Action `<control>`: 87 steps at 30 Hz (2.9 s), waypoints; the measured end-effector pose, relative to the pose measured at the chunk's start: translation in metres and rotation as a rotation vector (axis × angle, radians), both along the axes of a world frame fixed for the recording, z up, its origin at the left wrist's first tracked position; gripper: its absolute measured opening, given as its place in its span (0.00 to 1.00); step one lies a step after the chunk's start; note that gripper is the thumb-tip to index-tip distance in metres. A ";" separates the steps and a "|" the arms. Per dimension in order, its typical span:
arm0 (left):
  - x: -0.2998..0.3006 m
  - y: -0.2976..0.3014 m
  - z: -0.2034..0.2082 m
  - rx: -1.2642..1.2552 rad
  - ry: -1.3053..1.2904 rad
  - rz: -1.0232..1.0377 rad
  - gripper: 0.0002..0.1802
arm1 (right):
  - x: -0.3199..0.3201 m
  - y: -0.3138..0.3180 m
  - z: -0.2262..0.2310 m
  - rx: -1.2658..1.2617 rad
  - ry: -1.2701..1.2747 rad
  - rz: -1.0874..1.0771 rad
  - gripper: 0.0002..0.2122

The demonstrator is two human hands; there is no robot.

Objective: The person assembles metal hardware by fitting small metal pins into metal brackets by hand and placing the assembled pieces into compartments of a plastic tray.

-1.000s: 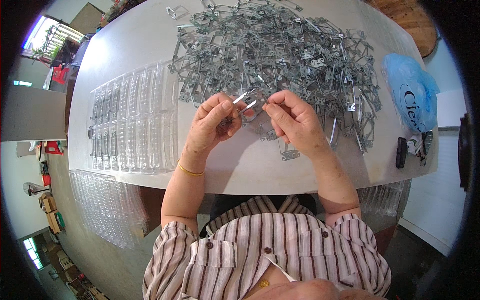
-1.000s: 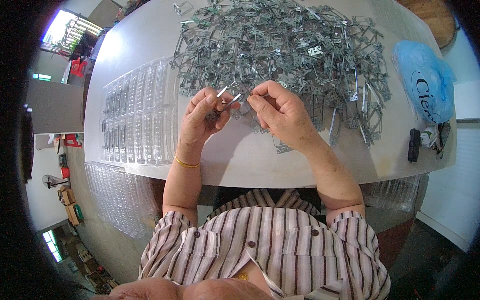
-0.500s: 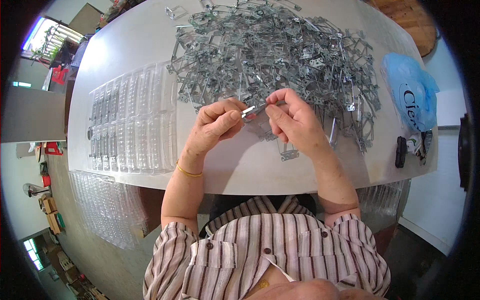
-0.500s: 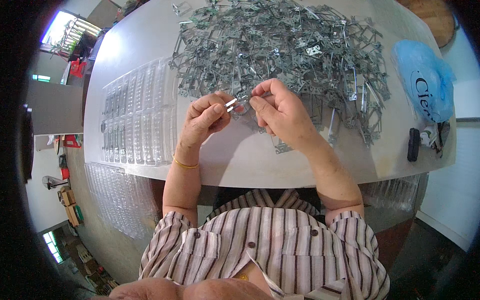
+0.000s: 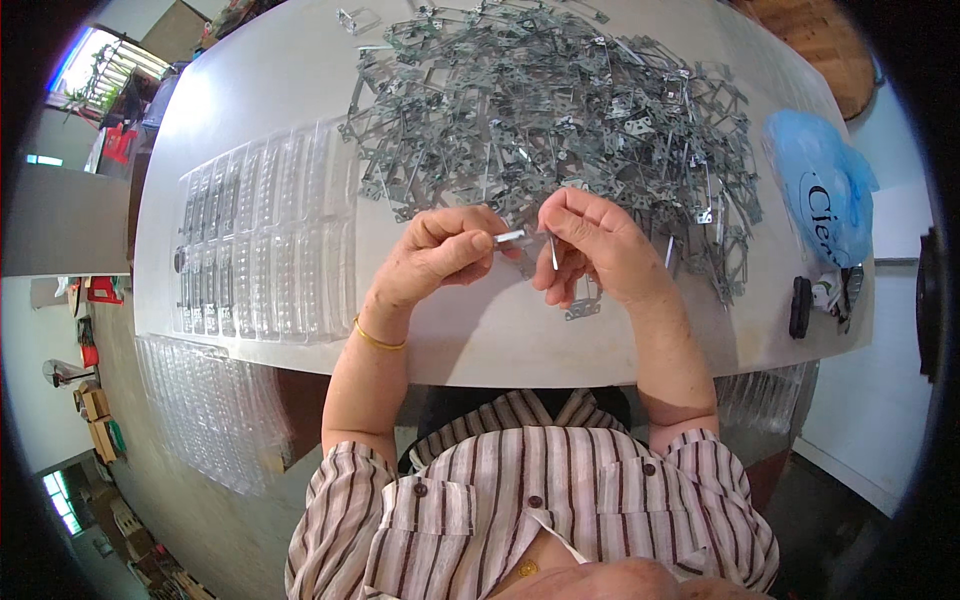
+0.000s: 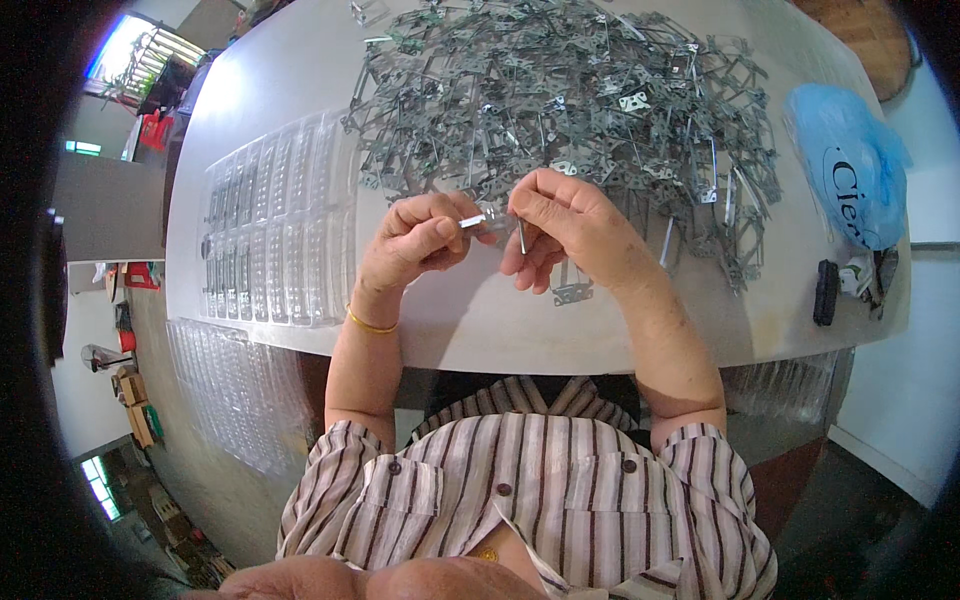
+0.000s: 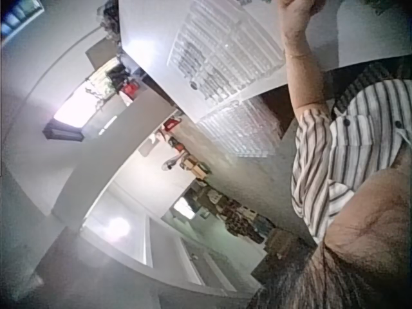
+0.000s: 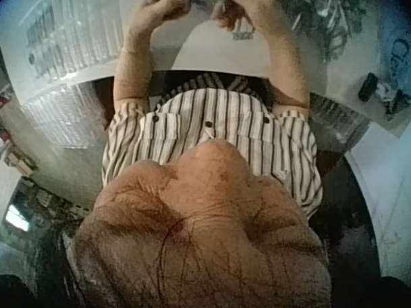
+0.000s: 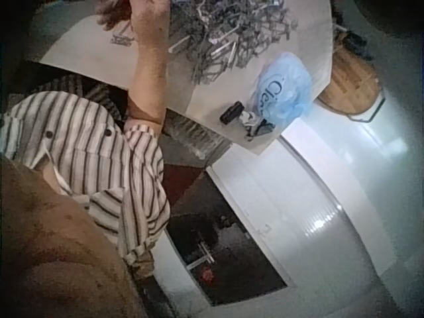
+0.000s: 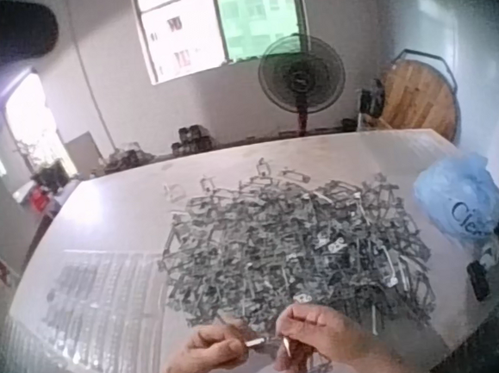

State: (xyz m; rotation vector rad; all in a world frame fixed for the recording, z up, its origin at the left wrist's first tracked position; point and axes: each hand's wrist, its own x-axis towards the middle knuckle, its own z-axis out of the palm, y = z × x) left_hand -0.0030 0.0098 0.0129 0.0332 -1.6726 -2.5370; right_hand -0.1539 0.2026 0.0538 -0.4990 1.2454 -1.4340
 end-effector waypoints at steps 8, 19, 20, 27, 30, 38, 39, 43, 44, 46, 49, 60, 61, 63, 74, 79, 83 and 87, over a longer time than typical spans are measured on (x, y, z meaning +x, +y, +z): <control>-0.002 -0.001 -0.006 0.001 -0.001 -0.046 0.16 | -0.006 -0.004 -0.011 -0.024 0.407 -0.285 0.09; -0.007 0.001 -0.009 0.212 -0.043 0.192 0.16 | 0.020 -0.011 -0.022 -0.358 0.600 -0.436 0.05; -0.006 0.002 -0.008 0.206 -0.066 0.186 0.17 | 0.021 -0.012 -0.024 -0.375 0.684 -0.455 0.05; -0.004 0.003 -0.005 0.175 -0.054 0.190 0.13 | 0.021 -0.015 -0.038 -0.350 1.196 -0.466 0.07; -0.002 0.001 0.001 -0.037 -0.102 0.182 0.13 | 0.026 -0.014 -0.034 -0.176 1.078 -0.420 0.05; -0.006 0.011 0.000 -0.239 0.006 0.213 0.12 | 0.021 -0.011 -0.013 -0.064 0.278 -0.245 0.05; -0.007 0.012 0.001 -0.225 0.012 0.207 0.12 | 0.021 -0.010 -0.013 -0.095 0.233 -0.262 0.05; -0.007 0.010 -0.008 -0.200 0.039 0.292 0.15 | 0.021 -0.010 -0.010 -0.051 0.275 -0.148 0.06; -0.008 0.010 -0.009 -0.216 0.061 0.289 0.15 | 0.020 -0.009 -0.010 -0.071 0.251 -0.126 0.05; -0.008 0.009 -0.009 -0.235 0.082 0.289 0.15 | 0.017 -0.008 -0.010 -0.094 0.225 -0.101 0.05; -0.006 0.006 -0.007 -0.221 0.054 0.267 0.15 | 0.012 -0.004 -0.010 -0.063 0.317 -0.063 0.04; -0.003 0.014 -0.008 -0.354 0.006 0.204 0.15 | 0.016 -0.009 -0.028 -0.426 0.412 -0.275 0.07; -0.003 0.016 -0.005 -0.356 0.002 0.209 0.15 | 0.017 -0.010 -0.029 -0.427 0.408 -0.270 0.07; -0.006 0.021 0.002 -0.254 0.108 0.265 0.16 | 0.020 -0.009 -0.029 -0.449 0.513 -0.338 0.06; -0.006 0.002 -0.016 -0.564 0.087 0.359 0.06 | 0.021 -0.013 -0.028 -0.517 0.743 -0.435 0.06; -0.006 0.006 -0.006 -0.316 -0.047 0.188 0.07 | 0.015 -0.005 -0.035 -0.546 0.849 -0.436 0.07; -0.008 0.008 -0.015 -0.250 -0.032 0.150 0.09 | 0.011 -0.001 -0.042 -0.571 0.942 -0.437 0.08; -0.004 0.002 -0.010 -0.291 -0.007 0.207 0.09 | 0.017 -0.013 -0.040 -0.637 0.998 -0.484 0.10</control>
